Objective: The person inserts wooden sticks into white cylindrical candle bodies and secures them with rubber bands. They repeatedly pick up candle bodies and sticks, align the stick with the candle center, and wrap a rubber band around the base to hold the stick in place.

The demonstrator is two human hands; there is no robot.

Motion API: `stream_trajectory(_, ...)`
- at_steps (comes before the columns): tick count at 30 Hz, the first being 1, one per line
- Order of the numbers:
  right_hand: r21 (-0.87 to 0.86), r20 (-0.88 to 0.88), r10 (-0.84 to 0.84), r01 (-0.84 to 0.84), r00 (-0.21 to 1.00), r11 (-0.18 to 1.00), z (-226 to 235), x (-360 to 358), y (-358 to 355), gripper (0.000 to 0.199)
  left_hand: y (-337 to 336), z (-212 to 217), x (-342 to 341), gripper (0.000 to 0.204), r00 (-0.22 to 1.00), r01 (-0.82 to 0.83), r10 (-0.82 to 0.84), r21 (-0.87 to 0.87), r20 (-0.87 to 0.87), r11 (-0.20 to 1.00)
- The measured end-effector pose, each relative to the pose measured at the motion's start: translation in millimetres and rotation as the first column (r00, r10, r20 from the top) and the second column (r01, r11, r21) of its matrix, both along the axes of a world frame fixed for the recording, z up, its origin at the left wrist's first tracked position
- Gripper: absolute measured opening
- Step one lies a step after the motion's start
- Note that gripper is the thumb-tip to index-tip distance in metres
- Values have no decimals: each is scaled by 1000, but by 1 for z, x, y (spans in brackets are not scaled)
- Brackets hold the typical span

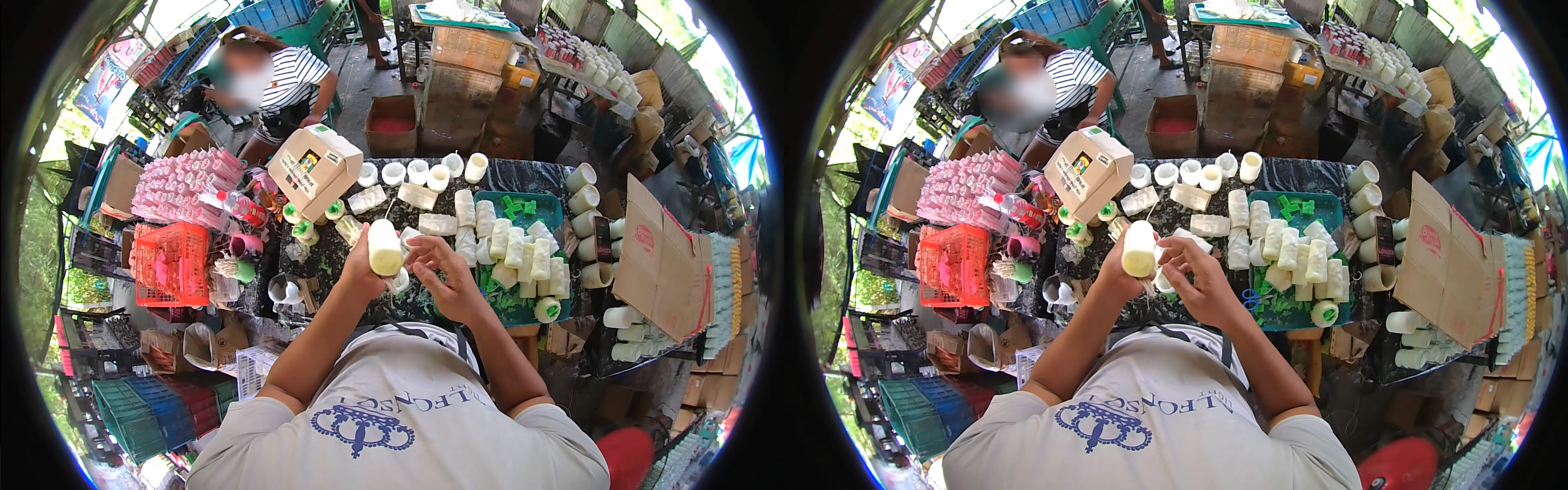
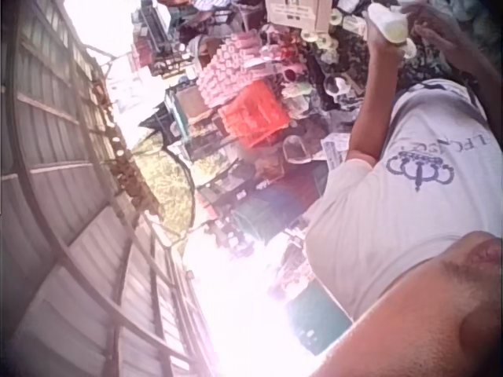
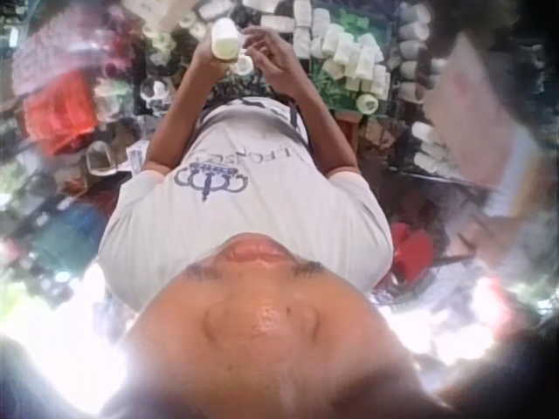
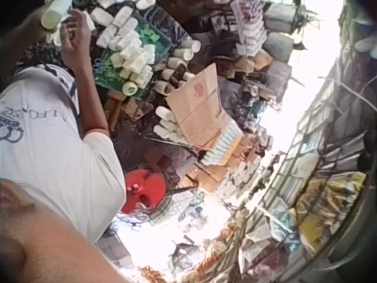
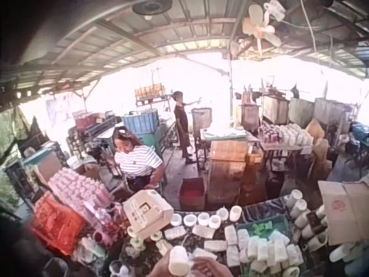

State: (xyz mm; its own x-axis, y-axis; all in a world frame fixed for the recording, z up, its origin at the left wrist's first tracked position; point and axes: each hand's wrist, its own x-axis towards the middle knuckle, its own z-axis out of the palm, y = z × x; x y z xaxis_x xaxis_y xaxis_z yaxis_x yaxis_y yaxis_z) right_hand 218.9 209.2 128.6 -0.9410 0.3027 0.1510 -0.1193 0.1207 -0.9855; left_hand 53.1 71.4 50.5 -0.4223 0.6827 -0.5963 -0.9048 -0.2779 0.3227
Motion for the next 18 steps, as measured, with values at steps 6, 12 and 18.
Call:
stream_trajectory(6, 207, -129, -217, 240, 968, 949, -3, -14, -24, 20, -2, -12, 2, 63, 985, 169, -170, 137, -5, 976)
stream_trajectory(12, 528, -95, -291, 296, 952, 796, 12, -12, -21, 15, 2, 13, 11, 54, 999, 35, -39, -144, -22, 989)
stream_trajectory(18, 792, 137, -241, 39, 961, 609, 10, -20, -22, 25, 15, 3, 32, 63, 978, -89, 72, -77, -195, 993)
